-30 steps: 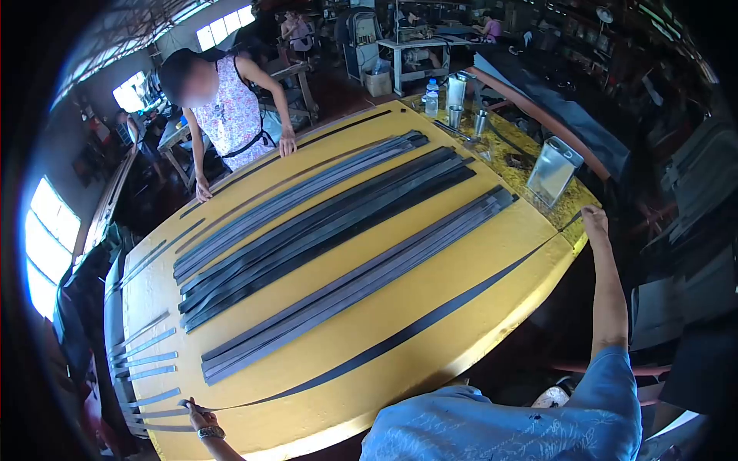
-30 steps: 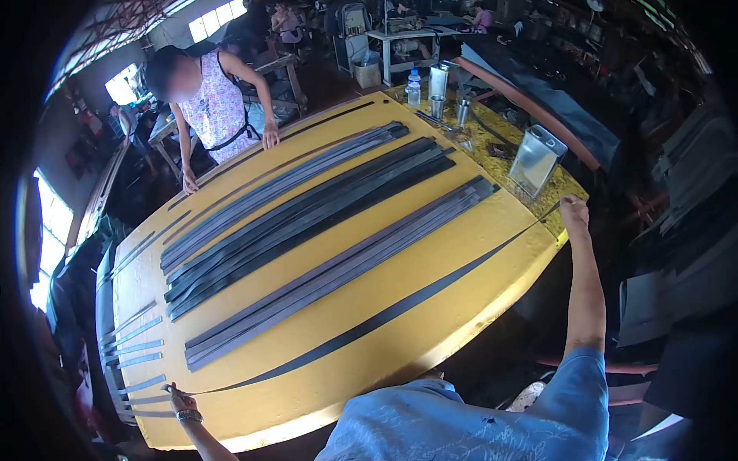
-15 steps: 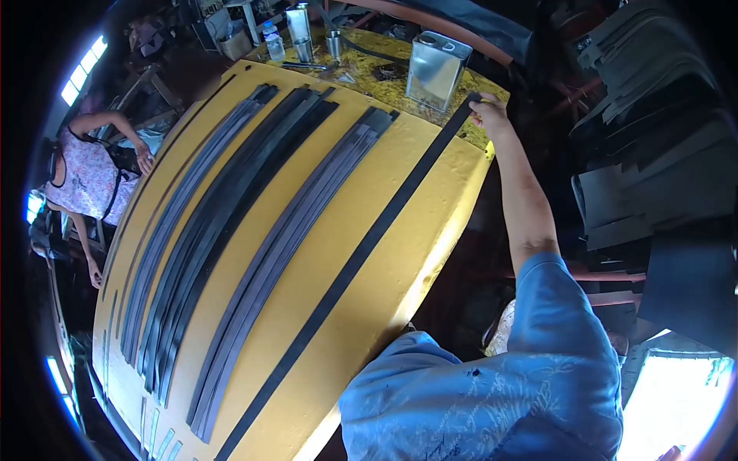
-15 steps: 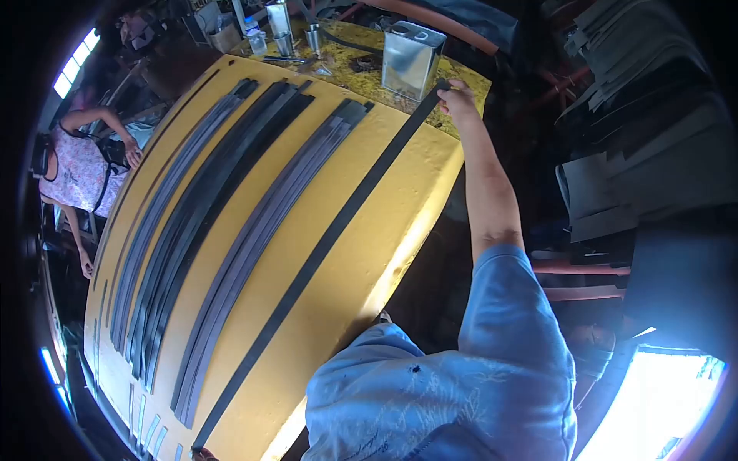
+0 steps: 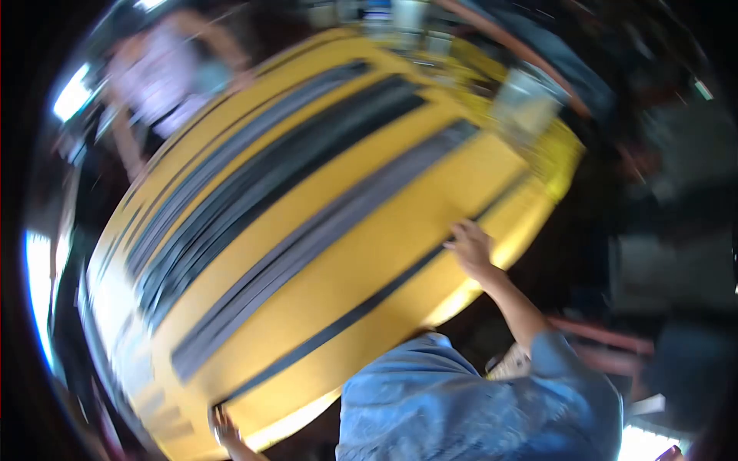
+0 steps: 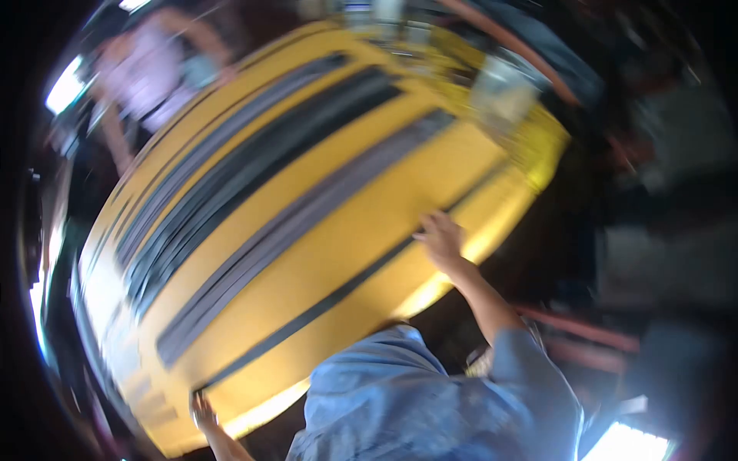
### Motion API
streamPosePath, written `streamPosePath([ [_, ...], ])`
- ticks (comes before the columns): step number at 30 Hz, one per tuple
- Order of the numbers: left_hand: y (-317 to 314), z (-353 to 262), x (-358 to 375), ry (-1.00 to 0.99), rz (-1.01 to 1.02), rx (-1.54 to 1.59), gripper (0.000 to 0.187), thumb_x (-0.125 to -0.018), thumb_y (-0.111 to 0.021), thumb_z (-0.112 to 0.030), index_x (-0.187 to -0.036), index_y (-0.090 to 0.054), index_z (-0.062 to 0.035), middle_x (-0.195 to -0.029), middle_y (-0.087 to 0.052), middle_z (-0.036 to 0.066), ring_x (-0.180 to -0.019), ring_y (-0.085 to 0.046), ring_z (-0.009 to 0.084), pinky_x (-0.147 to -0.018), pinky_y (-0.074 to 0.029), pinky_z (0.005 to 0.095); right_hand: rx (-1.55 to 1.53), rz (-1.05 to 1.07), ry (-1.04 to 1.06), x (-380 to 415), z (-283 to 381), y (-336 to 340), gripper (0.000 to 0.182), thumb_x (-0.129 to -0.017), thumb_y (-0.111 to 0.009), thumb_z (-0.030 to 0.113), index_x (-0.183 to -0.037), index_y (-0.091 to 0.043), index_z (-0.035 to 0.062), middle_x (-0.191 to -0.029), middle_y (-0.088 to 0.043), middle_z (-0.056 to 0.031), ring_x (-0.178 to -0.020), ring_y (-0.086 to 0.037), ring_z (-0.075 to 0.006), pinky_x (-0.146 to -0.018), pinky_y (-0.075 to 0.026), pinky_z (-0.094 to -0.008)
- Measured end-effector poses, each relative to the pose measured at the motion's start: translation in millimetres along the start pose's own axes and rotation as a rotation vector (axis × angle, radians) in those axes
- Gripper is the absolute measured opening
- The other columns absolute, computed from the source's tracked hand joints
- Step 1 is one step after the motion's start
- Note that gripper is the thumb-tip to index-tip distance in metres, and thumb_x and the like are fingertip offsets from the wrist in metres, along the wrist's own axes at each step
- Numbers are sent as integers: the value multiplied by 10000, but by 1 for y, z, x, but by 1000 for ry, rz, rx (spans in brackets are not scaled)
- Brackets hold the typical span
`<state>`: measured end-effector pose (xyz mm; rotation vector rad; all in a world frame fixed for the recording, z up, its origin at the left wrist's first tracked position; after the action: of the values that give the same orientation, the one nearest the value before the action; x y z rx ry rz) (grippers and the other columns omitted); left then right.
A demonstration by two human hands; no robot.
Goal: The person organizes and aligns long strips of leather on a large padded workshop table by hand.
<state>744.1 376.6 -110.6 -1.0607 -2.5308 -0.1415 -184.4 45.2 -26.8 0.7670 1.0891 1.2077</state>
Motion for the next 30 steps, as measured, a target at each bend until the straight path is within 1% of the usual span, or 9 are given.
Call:
streamPosePath([
  [3, -40, -9, 23, -342, 193, -796, 332, -952, -458, -98, -1274, -497, -26, -1179, -621, 114, -1051, -621, 211, -866, -529, 329, 75, 50, -118, -5, -39, -21, 415, -842, -679, 197, -1219, -596, 43, -1323, -506, -177, -1194, -511, -325, -992, -441, -418],
  [4, -59, -27, 49, -18, -202, -192, 273, -871, -593, -127, -1122, -606, -19, -1016, -660, 103, -914, -642, 194, -761, -531, 317, 106, 71, -175, -6, -58, -25, 429, -831, -690, 176, -1226, -602, 34, -1343, -508, -180, -1234, -489, -322, -1032, -426, -402],
  [5, -35, -11, 18, 112, -286, -538, 224, -774, -692, -127, -970, -672, -21, -884, -667, 87, -829, -637, 164, -683, -506, 297, 116, 17, -124, -12, -84, -33, 503, -787, -740, 202, -1247, -598, 59, -1347, -516, -176, -1242, -481, -328, -1035, -410, -415],
  [7, -1, 5, 3, -130, -244, -416, 230, -710, -713, -105, -908, -697, 11, -766, -697, 75, -682, -640, 188, -651, -519, 331, 328, 207, -145, -34, -26, -24, 513, -837, -682, 294, -1295, -566, 92, -1380, -493, -160, -1265, -462, -335, -1023, -414, -431],
  [12, -80, -48, 53, -271, -598, -800, 225, -732, -626, -84, -953, -608, -48, -1025, -599, 168, -1001, -593, 331, -855, -498, 419, 428, 269, -375, -46, -150, -43, 496, -983, -420, 314, -1449, -387, 147, -1467, -385, -185, -1312, -407, -358, -1024, -382, -477],
  [15, -82, -46, 51, -251, -539, -852, 296, -797, -549, -108, -1073, -627, -34, -1165, -568, 180, -1054, -584, 337, -938, -488, 405, 425, 234, -479, -37, -6, 8, 496, -988, -408, 319, -1455, -380, 153, -1465, -384, -179, -1311, -411, -357, -1019, -382, -480],
  [22, -17, -62, 45, -168, -513, -715, 305, -834, -548, -129, -1103, -658, -38, -1123, -631, 174, -1027, -610, 337, -921, -496, 396, -100, 218, 126, -2, 194, -12, 515, -920, -537, 124, -1412, -404, 46, -1381, -437, -200, -1266, -438, -374, -1028, -383, -460],
  [25, -88, -108, 55, -313, -79, -226, 219, -877, -588, -120, -1067, -677, -58, -973, -701, 64, -813, -631, 117, -750, -516, 256, -110, 301, 295, 24, 285, -17, 505, -832, -603, 41, -1324, -489, 13, -1316, -488, -199, -1210, -486, -384, -1002, -409, -449],
  [30, -327, -297, 252, -726, 1125, 199, 220, -908, -484, 20, -1085, -605, -24, -1100, -597, 98, -1005, -576, 194, -864, -472, 313, -187, 443, 466, 47, 379, -59, 516, -788, -653, 43, -1284, -518, 0, -1280, -512, -193, -1184, -499, -387, -995, -410, -451],
])
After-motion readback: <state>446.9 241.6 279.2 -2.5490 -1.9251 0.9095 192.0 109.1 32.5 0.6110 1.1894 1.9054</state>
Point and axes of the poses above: each hand's wrist, its own x-axis away from the middle knuckle, its own y-axis out of the back of the hand, z = x × y, the point moved 9 cm from there along -x, towards the middle knuckle
